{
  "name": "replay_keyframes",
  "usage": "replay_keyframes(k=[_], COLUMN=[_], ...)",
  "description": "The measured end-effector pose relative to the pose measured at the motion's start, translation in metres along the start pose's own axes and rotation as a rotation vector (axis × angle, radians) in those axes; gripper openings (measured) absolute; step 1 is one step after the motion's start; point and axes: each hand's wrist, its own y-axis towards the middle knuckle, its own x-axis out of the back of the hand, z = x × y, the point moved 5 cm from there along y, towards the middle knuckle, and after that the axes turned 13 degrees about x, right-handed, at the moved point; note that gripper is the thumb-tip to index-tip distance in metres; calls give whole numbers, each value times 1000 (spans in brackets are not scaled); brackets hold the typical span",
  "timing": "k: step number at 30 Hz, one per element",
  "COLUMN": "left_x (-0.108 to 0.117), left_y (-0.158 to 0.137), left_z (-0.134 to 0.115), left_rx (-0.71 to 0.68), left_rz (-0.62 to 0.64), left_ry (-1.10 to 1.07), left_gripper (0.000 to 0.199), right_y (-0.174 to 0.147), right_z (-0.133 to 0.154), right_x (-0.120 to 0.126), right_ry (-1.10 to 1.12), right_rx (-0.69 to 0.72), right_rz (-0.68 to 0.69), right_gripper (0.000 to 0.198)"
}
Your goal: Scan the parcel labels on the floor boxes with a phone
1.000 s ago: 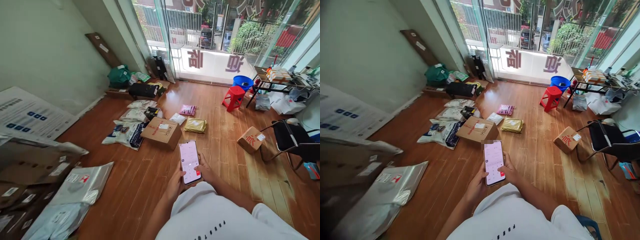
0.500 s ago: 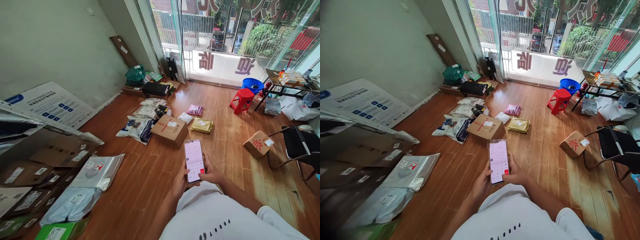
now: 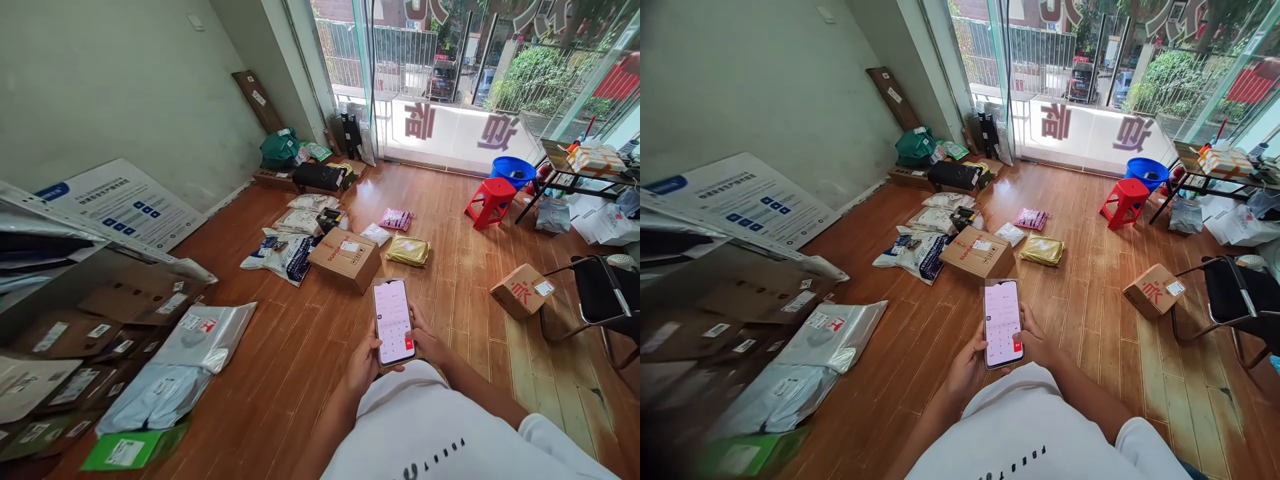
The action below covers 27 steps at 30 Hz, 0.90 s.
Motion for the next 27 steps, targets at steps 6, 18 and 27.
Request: replay_keyframes(k=[6, 18, 27], left_x=[0, -28, -59], left_y=[2, 19, 73], left_z=[-3, -8, 1], left_rx=[17, 87, 128], left_rz=[-22, -85, 86], left_ry=[1, 112, 46], left_gripper=[90, 109, 102], right_y=[-1, 2, 9], right_z=[-4, 6, 22], right_x=[0, 30, 85], right_ry=[-38, 28, 5], right_rx=[-24, 14, 33], right_rz=[-26, -47, -178], right_gripper=[62, 69, 64])
